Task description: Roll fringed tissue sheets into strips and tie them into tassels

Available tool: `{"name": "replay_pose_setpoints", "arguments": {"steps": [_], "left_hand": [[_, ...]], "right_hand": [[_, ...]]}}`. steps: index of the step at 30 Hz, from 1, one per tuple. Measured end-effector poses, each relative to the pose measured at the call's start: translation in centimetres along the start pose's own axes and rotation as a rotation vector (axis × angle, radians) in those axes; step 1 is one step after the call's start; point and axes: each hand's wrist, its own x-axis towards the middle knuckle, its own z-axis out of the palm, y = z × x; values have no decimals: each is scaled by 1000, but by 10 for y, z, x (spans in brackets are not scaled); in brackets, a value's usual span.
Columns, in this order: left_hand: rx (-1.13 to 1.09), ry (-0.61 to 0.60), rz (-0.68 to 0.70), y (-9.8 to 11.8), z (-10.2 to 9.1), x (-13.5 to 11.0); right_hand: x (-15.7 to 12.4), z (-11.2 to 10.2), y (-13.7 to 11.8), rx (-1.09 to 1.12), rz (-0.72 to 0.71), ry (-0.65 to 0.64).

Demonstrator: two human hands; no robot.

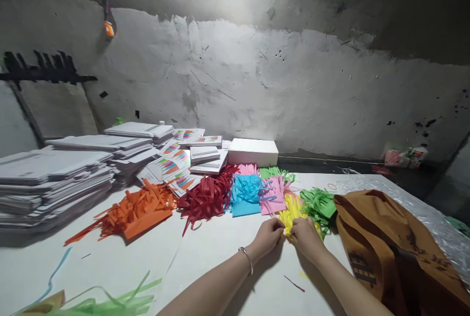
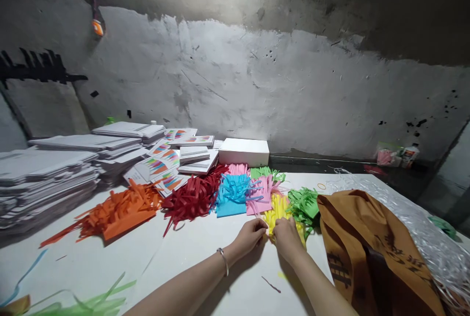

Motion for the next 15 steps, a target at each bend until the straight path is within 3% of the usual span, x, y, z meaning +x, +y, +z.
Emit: {"name": "replay_pose_setpoints", "arguments": {"steps": [15], "left_hand": [[29,-50,40,6,1,-3]], "right_hand": [[0,22,10,112,158,102]]}}
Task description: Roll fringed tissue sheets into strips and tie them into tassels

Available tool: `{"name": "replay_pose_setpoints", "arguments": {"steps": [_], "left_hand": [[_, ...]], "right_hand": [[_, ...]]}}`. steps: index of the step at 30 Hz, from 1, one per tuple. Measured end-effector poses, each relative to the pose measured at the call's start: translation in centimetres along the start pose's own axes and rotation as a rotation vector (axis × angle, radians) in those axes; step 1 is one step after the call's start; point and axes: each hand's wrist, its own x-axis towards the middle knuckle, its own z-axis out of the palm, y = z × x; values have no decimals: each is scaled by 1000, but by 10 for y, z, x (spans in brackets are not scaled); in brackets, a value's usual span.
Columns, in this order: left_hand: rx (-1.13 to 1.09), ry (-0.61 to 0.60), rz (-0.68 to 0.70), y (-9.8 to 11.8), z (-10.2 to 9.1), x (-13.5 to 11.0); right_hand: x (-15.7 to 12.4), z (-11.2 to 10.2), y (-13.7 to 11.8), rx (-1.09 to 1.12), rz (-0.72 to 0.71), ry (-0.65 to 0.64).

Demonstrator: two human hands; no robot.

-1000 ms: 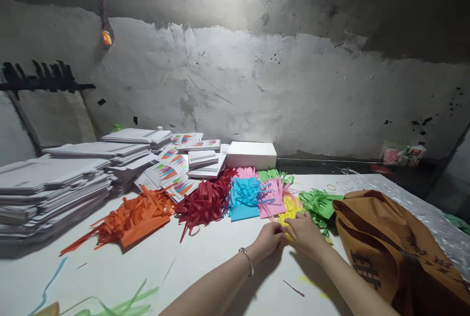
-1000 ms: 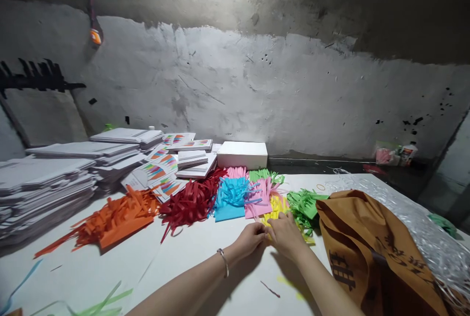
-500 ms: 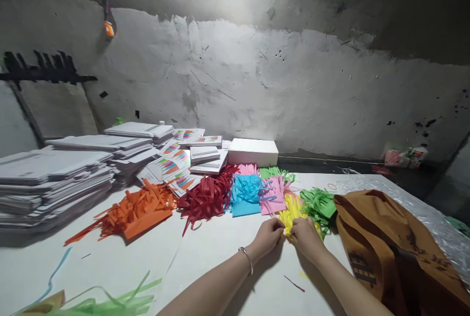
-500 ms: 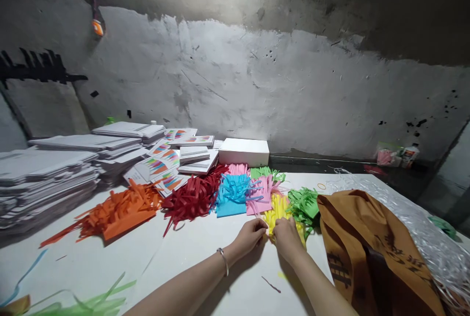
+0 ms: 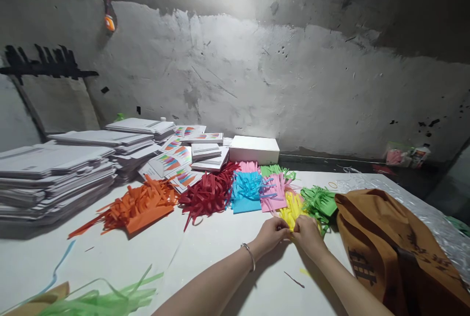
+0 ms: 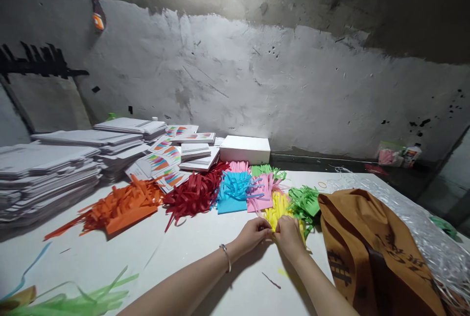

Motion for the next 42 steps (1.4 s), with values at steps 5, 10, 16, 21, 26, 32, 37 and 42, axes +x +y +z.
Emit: {"name": "replay_pose_setpoints", "arguments": {"steps": [5,10,16,21,26,32,37,42], "left_hand": [[16,45,19,1,1,2],[69,90,75,4,0,-2],[152,127,177,12,1,-11],[213,99,215,15,1,-11],[281,72,224,14,2,-10],[305,125,205,11,0,-8],[300,119,251,11,-1,-9],[298,119,275,11,-1,-11]], "right_hand": [[-5,1,2,40,-4,28],[-8,5,8,91,0,21],[-6,9,17,120,23,19],[-10,5,15,105,-28,57],[-16,2,12,69,-68,105],[-22,-7,14,77,-101,127],[-22,-20,7,92,-154,120],[-18,-20,5,109,-165,115]]}}
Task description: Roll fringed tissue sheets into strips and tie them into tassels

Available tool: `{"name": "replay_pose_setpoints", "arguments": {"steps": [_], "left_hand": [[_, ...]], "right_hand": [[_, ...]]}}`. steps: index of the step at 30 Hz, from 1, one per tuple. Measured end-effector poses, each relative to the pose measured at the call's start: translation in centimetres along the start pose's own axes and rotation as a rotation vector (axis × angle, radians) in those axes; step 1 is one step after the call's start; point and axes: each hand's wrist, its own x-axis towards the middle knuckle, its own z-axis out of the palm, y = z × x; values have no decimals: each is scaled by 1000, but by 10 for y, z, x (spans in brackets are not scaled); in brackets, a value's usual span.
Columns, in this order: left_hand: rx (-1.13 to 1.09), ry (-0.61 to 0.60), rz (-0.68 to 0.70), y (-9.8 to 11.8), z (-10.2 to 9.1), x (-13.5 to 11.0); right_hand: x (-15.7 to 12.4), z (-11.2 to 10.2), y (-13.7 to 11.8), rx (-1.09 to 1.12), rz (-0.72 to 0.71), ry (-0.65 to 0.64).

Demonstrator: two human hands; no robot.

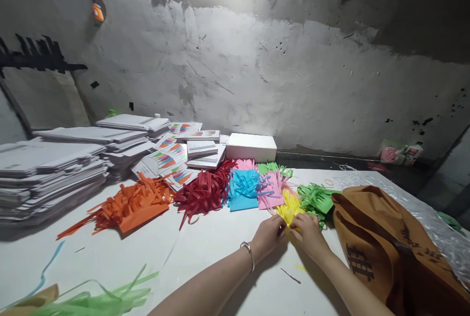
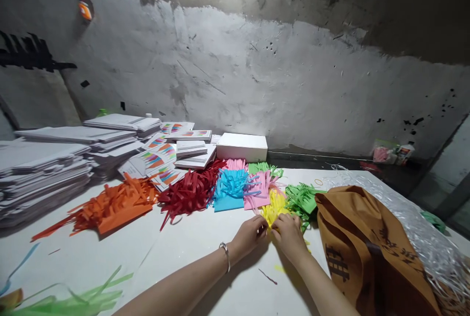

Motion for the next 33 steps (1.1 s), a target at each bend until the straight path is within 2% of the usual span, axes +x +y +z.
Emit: {"name": "replay_pose_setpoints", "arguments": {"steps": [6,14,26,33], "left_hand": [[6,21,-11,1,0,-2],[24,-21,-10,3,0,-2],[-1,-57,-33,4,-3,2],[-5,-78,-51,5,-3,3]], "right_hand": [[-6,-4,-4,-11,-8,74],[-4,0,-15,-63,-8,-17],[8,15,14,-5,130,-94],[5,26,23,27,169,-103]]}}
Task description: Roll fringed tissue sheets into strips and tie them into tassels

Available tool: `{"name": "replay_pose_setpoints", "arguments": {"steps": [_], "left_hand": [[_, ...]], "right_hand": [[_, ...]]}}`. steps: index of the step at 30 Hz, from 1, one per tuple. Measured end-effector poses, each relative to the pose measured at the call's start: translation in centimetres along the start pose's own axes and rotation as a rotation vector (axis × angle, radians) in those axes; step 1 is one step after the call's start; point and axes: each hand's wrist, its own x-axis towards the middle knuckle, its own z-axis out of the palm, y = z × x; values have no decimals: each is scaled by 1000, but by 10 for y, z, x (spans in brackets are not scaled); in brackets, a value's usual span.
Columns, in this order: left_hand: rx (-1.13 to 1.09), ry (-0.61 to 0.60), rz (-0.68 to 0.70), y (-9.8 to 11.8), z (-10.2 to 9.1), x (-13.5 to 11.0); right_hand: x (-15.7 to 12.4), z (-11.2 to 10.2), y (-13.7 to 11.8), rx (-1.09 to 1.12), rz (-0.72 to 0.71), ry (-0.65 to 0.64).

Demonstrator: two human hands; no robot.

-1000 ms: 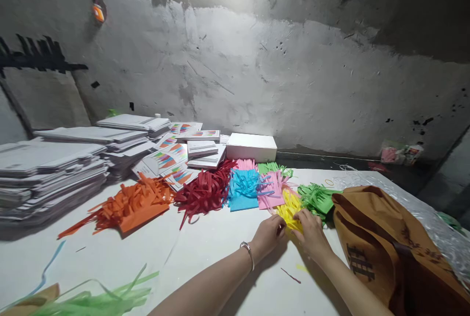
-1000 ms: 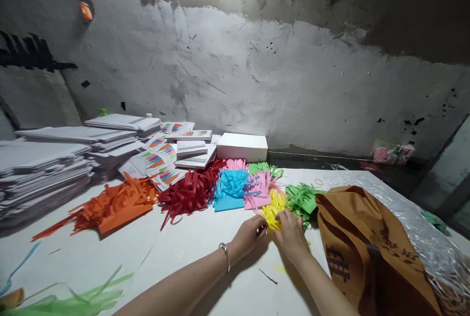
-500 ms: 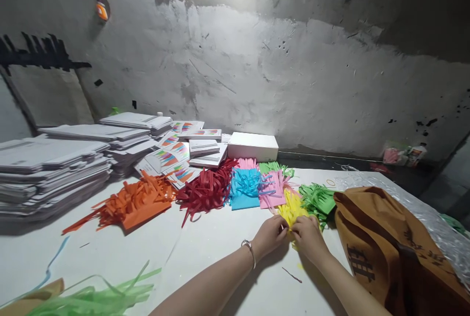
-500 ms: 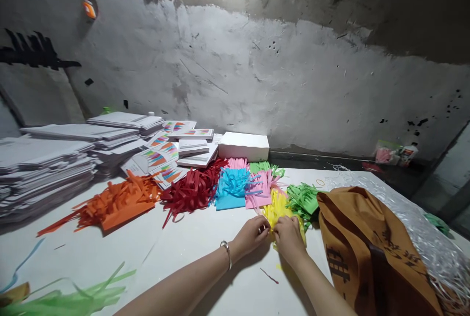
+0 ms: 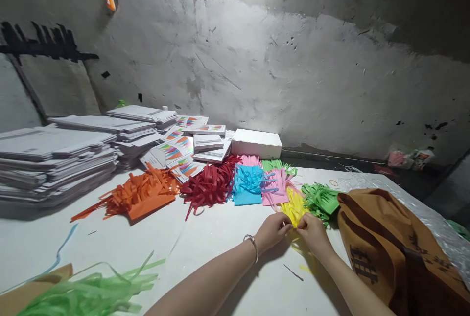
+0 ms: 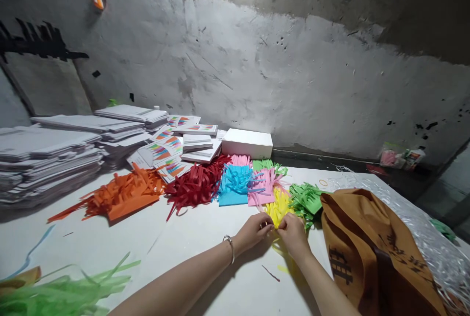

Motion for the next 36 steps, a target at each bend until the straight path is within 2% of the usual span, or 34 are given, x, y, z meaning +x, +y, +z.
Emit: {"name": "replay_pose_setpoints", "arguments": {"steps": [7,16,22,25,28,32,36], "left_hand": [[3,14,-22,-2,2,-1],[0,64,-14,1,3,-3],[-3,55,40,3,3,-5],[-8,57,59,2,4,-6],[-12,71,59,1,5,-5],[-12,76,53,1,6,-4],[-5,65,55,0,8,-4]], "right_hand": [[-3,2,5,75,12,26],[-14,-20,17,220,-69,65],[-18,-26,23,236,-63,89],[-21,-32,20,190,-84,140],[-26,-42,9,103,-169,183],[-28,-53,-13,-48,-337,144],[-22,-58,-26,-203,-410,116]]}}
